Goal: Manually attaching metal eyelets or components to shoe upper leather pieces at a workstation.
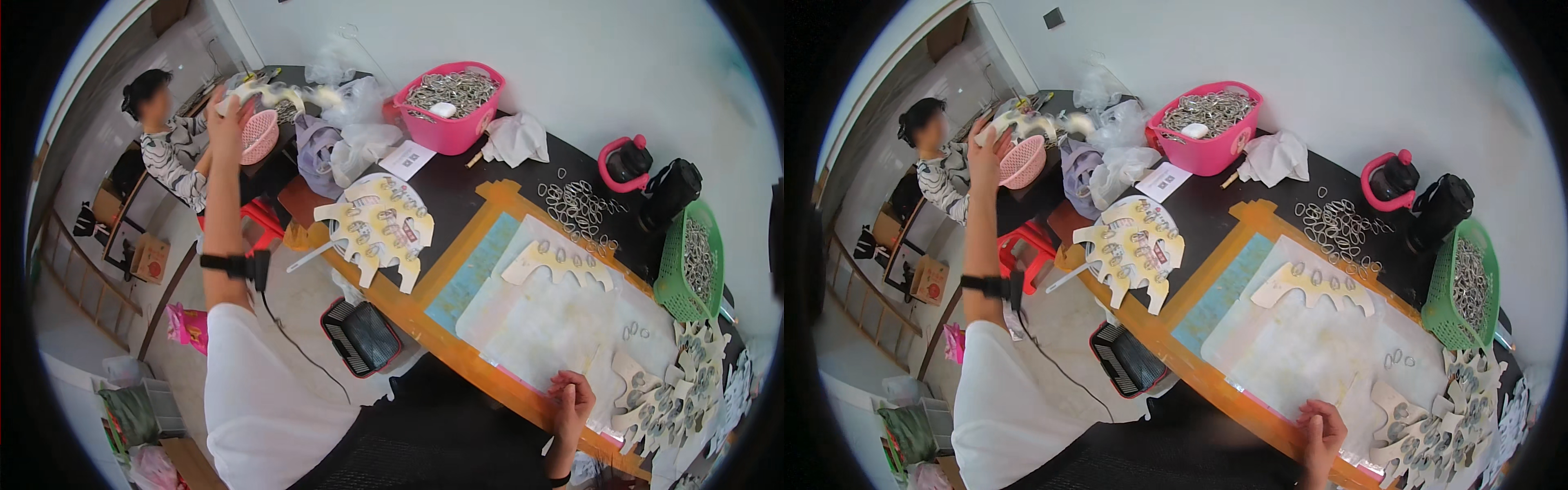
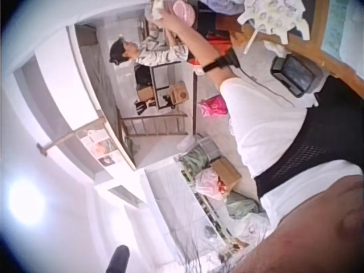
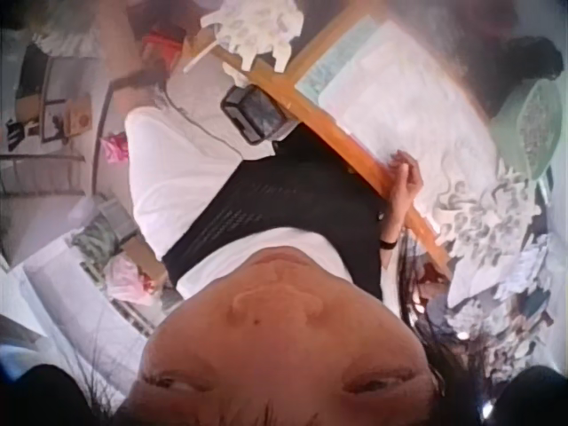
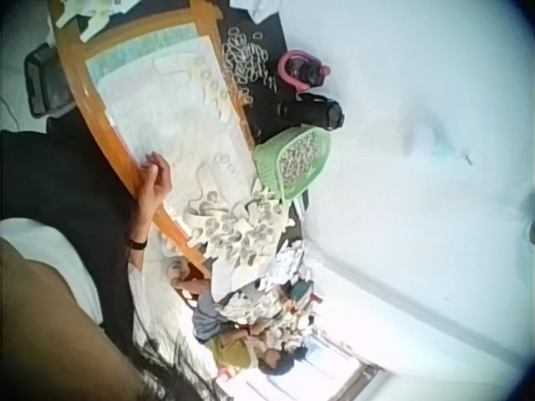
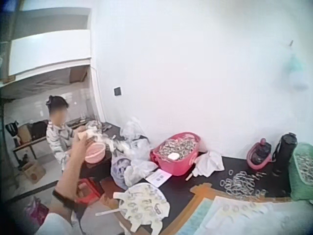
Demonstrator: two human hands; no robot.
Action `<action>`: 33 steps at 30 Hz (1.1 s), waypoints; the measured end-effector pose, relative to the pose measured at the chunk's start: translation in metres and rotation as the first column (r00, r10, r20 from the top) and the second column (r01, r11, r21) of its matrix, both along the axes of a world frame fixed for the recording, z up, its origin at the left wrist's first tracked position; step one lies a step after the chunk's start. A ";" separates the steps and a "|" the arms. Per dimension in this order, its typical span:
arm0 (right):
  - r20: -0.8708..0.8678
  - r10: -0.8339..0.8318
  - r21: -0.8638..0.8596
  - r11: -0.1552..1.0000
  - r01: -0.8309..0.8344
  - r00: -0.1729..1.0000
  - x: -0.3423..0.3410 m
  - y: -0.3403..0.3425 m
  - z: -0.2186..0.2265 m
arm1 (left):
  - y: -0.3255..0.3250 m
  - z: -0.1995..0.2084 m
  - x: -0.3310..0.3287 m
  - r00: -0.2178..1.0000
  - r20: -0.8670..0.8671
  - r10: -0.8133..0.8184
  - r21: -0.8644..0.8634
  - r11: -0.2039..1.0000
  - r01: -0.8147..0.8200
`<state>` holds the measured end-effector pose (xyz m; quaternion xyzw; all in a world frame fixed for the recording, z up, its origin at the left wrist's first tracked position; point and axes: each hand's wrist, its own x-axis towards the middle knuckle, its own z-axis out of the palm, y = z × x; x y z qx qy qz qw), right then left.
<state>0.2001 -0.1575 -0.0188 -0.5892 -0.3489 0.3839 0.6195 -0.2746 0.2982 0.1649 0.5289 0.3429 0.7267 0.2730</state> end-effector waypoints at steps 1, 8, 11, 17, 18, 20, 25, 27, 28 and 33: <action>-0.010 0.005 -0.006 1.000 -0.005 1.000 0.001 0.000 0.001 | 0.015 0.005 -0.030 0.989 0.091 0.119 -0.075 0.991 -0.112; 0.021 0.041 -0.057 0.998 -0.040 0.999 0.002 -0.001 0.003 | 0.013 -0.049 -0.063 0.945 -0.121 0.303 -0.309 0.894 -0.326; 0.055 0.073 -0.175 0.983 -0.063 0.996 -0.003 0.004 0.015 | -0.035 -0.072 0.014 0.885 -0.462 0.055 -0.248 0.950 -0.188; 0.219 0.254 -0.300 0.936 -0.183 0.942 0.002 0.010 0.041 | -0.150 -0.115 0.138 0.542 -0.822 -0.177 -0.215 0.977 -0.008; 0.229 0.235 -0.290 0.943 -0.164 0.945 0.003 0.007 0.041 | -0.148 -0.122 0.135 0.475 -0.876 -0.089 -0.148 0.985 -0.089; 0.261 0.189 -0.277 0.954 -0.114 0.946 0.007 0.002 0.044 | -0.134 -0.145 0.120 0.325 -0.943 0.075 0.001 0.975 -0.224; 0.284 0.230 -0.323 0.937 -0.133 0.931 0.014 -0.008 0.050 | -0.115 -0.155 0.082 0.466 -0.882 0.068 -0.023 0.982 -0.187; 0.371 0.308 -0.334 0.924 -0.184 0.876 0.012 -0.003 0.058 | -0.138 -0.137 0.102 0.430 -0.898 -0.095 -0.148 0.985 -0.093; 0.371 0.356 -0.341 0.911 -0.230 0.858 0.012 0.000 0.065 | -0.152 -0.134 0.114 0.407 -0.896 -0.175 -0.213 0.976 -0.048; 0.436 0.552 -0.347 0.832 -0.433 0.710 0.009 0.029 0.098 | -0.211 -0.160 0.166 0.201 -0.955 -0.219 -0.232 0.972 -0.040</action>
